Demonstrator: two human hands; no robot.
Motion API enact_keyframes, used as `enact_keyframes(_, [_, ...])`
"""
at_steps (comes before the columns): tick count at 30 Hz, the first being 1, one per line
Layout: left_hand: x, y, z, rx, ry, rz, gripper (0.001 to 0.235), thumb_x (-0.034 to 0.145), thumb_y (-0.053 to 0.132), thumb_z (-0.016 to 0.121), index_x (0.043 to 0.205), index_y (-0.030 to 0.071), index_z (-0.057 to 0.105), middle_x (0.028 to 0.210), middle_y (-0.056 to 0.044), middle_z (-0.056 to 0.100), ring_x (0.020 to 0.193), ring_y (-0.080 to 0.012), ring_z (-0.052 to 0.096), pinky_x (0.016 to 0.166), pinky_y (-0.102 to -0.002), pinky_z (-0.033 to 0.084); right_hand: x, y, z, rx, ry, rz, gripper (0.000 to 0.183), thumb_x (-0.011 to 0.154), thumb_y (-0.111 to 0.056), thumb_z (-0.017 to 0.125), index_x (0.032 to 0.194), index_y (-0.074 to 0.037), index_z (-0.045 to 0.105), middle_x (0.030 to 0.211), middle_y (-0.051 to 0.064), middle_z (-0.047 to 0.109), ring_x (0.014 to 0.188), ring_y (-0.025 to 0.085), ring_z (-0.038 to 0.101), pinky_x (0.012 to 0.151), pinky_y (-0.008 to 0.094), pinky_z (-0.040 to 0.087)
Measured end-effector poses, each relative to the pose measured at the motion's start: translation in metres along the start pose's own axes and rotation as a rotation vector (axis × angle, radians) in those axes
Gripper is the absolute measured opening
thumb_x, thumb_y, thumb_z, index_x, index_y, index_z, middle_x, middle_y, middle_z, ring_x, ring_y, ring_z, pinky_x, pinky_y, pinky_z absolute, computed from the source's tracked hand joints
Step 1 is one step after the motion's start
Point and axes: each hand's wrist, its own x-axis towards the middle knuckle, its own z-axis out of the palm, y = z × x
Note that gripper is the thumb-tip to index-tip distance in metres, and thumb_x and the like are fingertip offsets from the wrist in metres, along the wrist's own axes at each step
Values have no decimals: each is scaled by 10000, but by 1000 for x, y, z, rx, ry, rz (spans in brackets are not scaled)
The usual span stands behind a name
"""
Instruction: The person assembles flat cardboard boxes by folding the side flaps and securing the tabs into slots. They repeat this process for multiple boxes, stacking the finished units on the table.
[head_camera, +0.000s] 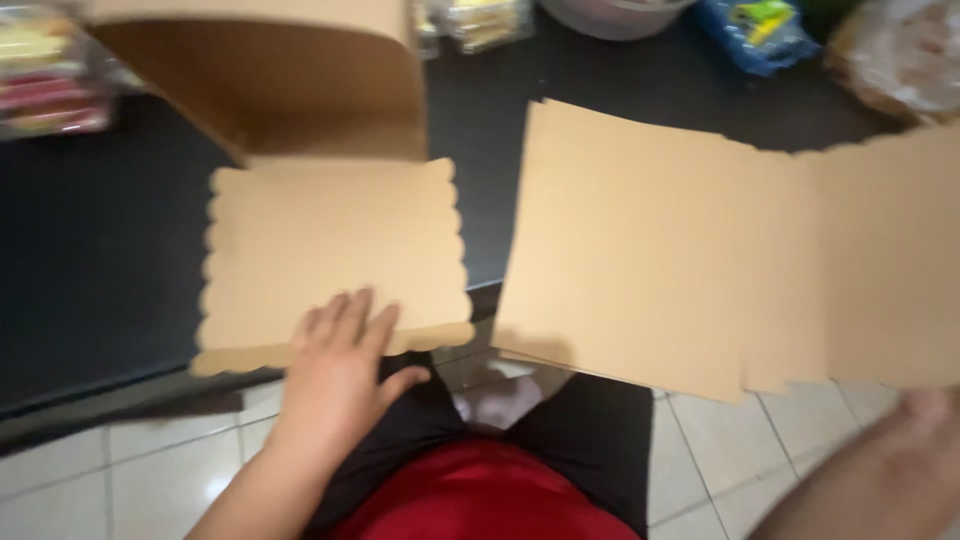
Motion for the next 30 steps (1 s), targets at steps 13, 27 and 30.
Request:
enact_keyframes(13, [19, 116, 136, -1954, -1083, -576, 526, 993, 470, 574, 1384, 123, 518, 1386, -80, 580, 1244, -219, 576, 1052, -438, 477, 32, 51, -88, 592, 506, 29, 448, 1121, -183, 574, 1505, 27, 482, 1497, 209, 617, 1318, 314, 701, 1037, 399, 621])
enact_keyframes(27, [55, 142, 145, -2121, -598, -650, 411, 1023, 214, 459, 1412, 80, 471, 1386, -110, 586, 1184, -276, 635, 1043, -516, 501, -46, -34, 0, -348, -519, -271, 542, 752, -28, 698, 1273, -174, 718, 1592, 129, 484, 1594, 362, 286, 1308, 574, 59])
enact_keyframes(30, [53, 142, 149, -2134, -580, -616, 412, 1029, 213, 475, 1410, 54, 485, 1370, -143, 604, 1155, -297, 654, 1021, -505, 527, -39, -43, 9, -461, -552, -248, 575, 731, -28, 743, 1266, -238, 721, 1563, 114, 507, 1557, 383, 319, 1276, 592, 109])
